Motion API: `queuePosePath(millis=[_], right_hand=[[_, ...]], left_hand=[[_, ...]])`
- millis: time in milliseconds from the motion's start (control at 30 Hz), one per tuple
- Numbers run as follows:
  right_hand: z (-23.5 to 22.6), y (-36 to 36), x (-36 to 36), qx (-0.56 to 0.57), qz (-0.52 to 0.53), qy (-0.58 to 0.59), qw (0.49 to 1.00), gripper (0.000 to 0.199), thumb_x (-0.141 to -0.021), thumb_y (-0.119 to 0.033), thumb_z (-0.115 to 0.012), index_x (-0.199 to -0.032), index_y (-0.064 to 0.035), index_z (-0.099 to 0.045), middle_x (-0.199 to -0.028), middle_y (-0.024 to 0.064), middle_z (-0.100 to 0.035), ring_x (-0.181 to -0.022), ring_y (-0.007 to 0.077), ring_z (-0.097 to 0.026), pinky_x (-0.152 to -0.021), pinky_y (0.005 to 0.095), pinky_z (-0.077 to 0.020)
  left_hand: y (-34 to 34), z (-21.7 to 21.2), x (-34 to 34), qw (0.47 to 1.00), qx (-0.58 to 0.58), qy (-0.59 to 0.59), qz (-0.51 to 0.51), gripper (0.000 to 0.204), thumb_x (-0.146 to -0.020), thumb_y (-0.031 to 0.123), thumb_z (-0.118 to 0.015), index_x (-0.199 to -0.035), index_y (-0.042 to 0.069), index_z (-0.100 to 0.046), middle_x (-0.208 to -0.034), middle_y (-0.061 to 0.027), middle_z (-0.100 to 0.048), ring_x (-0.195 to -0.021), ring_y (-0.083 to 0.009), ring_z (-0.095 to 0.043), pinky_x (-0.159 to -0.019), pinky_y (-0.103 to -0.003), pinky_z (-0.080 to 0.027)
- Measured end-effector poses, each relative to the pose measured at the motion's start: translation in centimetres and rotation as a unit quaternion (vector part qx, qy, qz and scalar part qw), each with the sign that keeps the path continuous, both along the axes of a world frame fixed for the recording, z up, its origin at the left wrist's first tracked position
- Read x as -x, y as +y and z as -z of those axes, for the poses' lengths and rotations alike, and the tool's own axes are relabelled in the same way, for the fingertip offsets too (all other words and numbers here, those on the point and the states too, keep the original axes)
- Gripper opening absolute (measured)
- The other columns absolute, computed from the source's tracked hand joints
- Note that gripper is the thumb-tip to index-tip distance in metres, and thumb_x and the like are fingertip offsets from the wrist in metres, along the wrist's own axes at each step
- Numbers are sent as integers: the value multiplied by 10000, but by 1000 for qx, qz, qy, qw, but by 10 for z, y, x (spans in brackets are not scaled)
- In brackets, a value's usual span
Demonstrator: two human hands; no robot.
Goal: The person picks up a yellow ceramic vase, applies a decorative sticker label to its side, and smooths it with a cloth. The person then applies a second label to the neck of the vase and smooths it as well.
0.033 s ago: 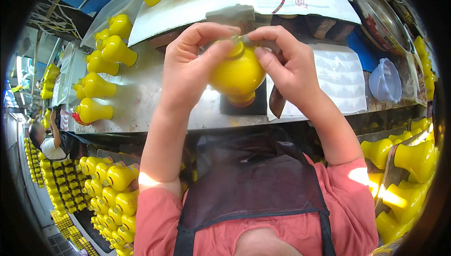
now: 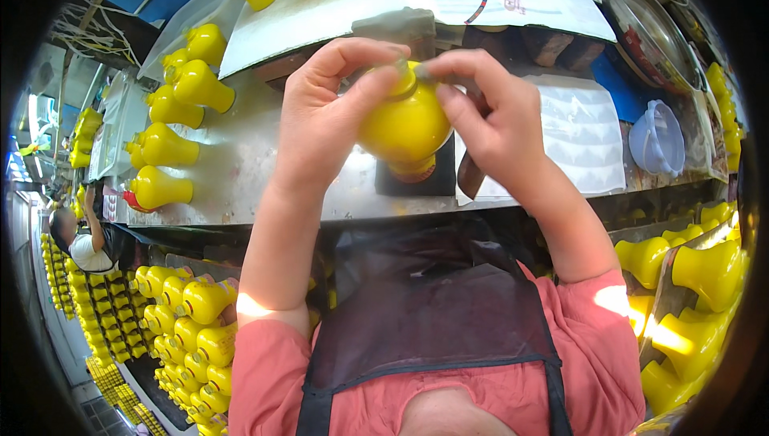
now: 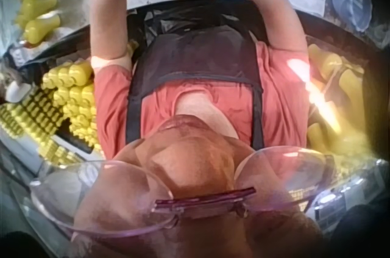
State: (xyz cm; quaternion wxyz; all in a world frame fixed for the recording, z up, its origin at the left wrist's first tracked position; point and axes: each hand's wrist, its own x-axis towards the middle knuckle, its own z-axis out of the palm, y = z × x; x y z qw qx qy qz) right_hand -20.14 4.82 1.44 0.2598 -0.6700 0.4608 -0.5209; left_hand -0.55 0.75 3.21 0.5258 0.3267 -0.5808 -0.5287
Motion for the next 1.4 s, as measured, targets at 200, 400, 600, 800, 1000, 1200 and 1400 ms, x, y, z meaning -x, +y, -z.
queuePosePath(millis=[200,400,600,800,1000,1200,1400], right_hand=[[3,10,-16,190,-23,112,975,263,-872,-28,-682,-1111,-138,-702,-857,123,-716,-704,320,-709,-610,417,-566],[-1,3,2,8,-25,22,999,234,-898,-26,-682,-1126,-72,-707,-939,141,-740,-689,318,-705,-609,376,-556],[1,15,-14,184,-45,150,970,285,-906,32,-694,-1159,-91,-731,-889,136,-743,-650,257,-689,-588,352,-530],[-1,5,-8,131,-46,85,987,290,-932,11,-665,-1200,-90,-714,-761,55,-673,-584,128,-620,-533,281,-450],[-1,7,-3,64,-27,73,995,275,-936,3,-666,-1192,-83,-723,-736,45,-676,-572,96,-615,-537,258,-448],[0,14,-15,181,-74,104,975,280,-930,32,-667,-1183,-72,-724,-925,129,-750,-711,220,-720,-642,307,-546],[-2,9,-6,-9,-46,-23,999,185,-948,-45,-640,-1116,-62,-715,-916,62,-738,-710,122,-657,-647,266,-510]], left_hand=[[-1,-8,-3,989,36,-141,-31,215,-879,65,-787,-1072,-1,-717,-1053,-55,-744,-958,-94,-662,-873,-267,-538],[3,-8,-4,998,4,-53,-17,163,-876,52,-773,-1022,-3,-728,-1032,-50,-747,-960,-89,-659,-870,-263,-537],[7,-5,0,996,36,-69,-50,125,-896,47,-755,-1006,-7,-730,-1009,-44,-744,-960,-90,-667,-875,-259,-545],[8,-8,-10,991,59,-112,-48,148,-896,37,-761,-1034,-7,-732,-998,-32,-738,-935,-84,-669,-857,-257,-557],[12,-1,-9,996,46,-59,-42,155,-897,29,-758,-1046,-6,-737,-1028,-35,-746,-974,-89,-663,-888,-263,-548],[11,0,-12,994,65,-82,-38,171,-907,23,-742,-1075,-8,-744,-1049,-34,-750,-999,-96,-658,-910,-271,-536],[12,2,-13,995,58,-72,-33,158,-919,29,-737,-1072,-6,-750,-1067,-34,-748,-1004,-96,-657,-910,-270,-531]])
